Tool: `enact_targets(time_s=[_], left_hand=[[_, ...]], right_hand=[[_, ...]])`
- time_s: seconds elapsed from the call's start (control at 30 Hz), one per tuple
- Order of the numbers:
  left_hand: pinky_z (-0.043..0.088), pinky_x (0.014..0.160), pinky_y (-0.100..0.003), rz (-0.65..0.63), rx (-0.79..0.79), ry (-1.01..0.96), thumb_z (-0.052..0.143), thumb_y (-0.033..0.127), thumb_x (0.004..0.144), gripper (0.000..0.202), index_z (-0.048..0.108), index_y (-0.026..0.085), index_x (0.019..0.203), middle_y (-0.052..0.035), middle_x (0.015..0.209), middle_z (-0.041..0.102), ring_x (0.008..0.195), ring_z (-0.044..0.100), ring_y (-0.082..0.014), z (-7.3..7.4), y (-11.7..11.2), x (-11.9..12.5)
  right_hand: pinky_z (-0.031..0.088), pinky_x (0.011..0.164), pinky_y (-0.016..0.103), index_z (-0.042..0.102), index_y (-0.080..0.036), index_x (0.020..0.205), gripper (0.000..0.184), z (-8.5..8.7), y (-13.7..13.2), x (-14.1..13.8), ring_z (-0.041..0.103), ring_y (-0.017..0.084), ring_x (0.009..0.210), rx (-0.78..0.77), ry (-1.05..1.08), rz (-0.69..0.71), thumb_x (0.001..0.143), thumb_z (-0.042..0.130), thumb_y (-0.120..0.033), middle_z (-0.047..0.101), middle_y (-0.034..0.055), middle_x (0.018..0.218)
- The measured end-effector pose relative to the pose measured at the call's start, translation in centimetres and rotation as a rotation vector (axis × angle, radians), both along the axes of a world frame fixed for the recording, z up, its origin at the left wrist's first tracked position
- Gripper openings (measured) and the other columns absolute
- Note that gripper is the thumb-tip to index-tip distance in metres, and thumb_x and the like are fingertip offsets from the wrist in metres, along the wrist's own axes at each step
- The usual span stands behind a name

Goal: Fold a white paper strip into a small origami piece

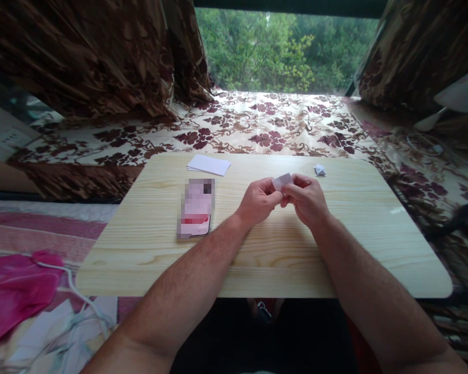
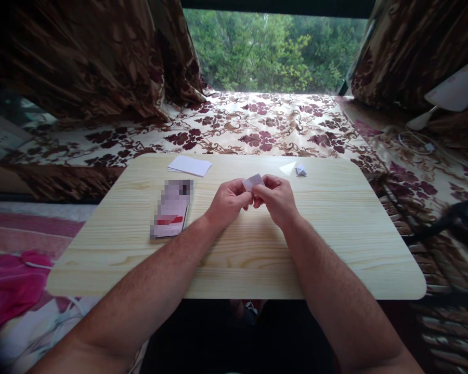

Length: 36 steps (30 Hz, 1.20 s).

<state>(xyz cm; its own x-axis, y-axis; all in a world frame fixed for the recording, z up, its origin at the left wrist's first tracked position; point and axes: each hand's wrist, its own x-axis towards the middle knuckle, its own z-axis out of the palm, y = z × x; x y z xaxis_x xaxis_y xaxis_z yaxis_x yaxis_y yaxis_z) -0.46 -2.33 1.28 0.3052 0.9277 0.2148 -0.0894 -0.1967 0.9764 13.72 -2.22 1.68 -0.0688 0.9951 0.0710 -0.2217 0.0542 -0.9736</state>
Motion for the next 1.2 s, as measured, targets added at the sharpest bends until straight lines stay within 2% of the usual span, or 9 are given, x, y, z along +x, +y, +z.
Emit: enact_targets(time_s=[0.17, 0.47, 0.67, 0.77, 0.87, 0.97, 1.2], left_hand=[[0.038, 0.051, -0.023, 0.017, -0.002, 0.024, 0.056, 0.017, 0.076, 0.009, 0.063, 0.015, 0.071, -0.0003, 0.063, 0.062, 0.055, 0.052, -0.0094, -0.61, 0.41, -0.35], [0.036, 0.050, -0.022, 0.025, 0.021, 0.042, 0.056, 0.017, 0.076, 0.008, 0.061, 0.015, 0.068, 0.0007, 0.062, 0.060, 0.054, 0.050, -0.0088, -0.66, 0.33, -0.14], [0.038, 0.050, -0.022, 0.018, -0.010, 0.010, 0.057, 0.018, 0.074, 0.008, 0.062, 0.015, 0.068, 0.0006, 0.062, 0.060, 0.054, 0.051, -0.0086, -0.37, 0.28, -0.18], [0.039, 0.050, -0.022, 0.058, -0.033, -0.017, 0.058, 0.019, 0.074, 0.007, 0.063, 0.015, 0.070, 0.0005, 0.062, 0.061, 0.053, 0.051, -0.0088, -0.41, 0.39, -0.19], [0.040, 0.049, -0.022, 0.101, -0.050, -0.050, 0.059, 0.019, 0.074, 0.006, 0.063, 0.016, 0.071, 0.0009, 0.061, 0.060, 0.052, 0.051, -0.0090, -0.53, 0.56, -0.22], [0.040, 0.048, -0.022, 0.094, -0.055, -0.047, 0.060, 0.018, 0.074, 0.005, 0.063, 0.016, 0.071, 0.0010, 0.059, 0.060, 0.051, 0.051, -0.0092, -0.54, 0.62, -0.28], [0.042, 0.050, -0.022, 0.119, -0.079, -0.067, 0.061, 0.017, 0.072, 0.004, 0.062, 0.015, 0.069, 0.0007, 0.061, 0.061, 0.053, 0.052, -0.0092, -0.54, 0.50, -0.15]], right_hand=[[0.046, 0.044, 0.022, 0.065, -0.018, 0.067, 0.007, 0.10, 0.02, 0.07, 0.055, 0.010, 0.044, -0.031, -0.007, 0.051, 0.064, 0.070, -0.015, 0.062, -0.0036, 0.054], [0.044, 0.042, 0.023, 0.064, -0.017, 0.063, 0.007, -0.22, 0.24, 0.16, 0.054, 0.010, 0.041, 0.006, -0.021, -0.008, 0.063, 0.069, -0.012, 0.062, -0.0031, 0.051], [0.045, 0.043, 0.023, 0.064, -0.017, 0.063, 0.012, -0.02, 0.16, 0.17, 0.055, 0.011, 0.042, -0.012, -0.042, -0.032, 0.067, 0.074, -0.022, 0.063, -0.0016, 0.052], [0.047, 0.045, 0.023, 0.066, -0.018, 0.067, 0.014, 0.12, 0.05, 0.11, 0.057, 0.011, 0.044, -0.036, -0.009, 0.004, 0.069, 0.076, -0.027, 0.064, -0.0014, 0.054], [0.050, 0.047, 0.023, 0.067, -0.018, 0.071, 0.012, 0.09, 0.02, 0.08, 0.059, 0.012, 0.046, -0.035, 0.015, 0.044, 0.065, 0.077, -0.021, 0.066, -0.0012, 0.056], [0.048, 0.046, 0.023, 0.064, -0.017, 0.065, 0.010, -0.07, 0.09, 0.03, 0.058, 0.012, 0.045, -0.020, 0.035, 0.033, 0.063, 0.074, -0.014, 0.065, -0.0011, 0.054], [0.046, 0.044, 0.023, 0.062, -0.017, 0.061, 0.011, -0.23, 0.20, 0.02, 0.057, 0.011, 0.043, -0.058, 0.005, 0.056, 0.064, 0.073, -0.016, 0.064, -0.0006, 0.052]])
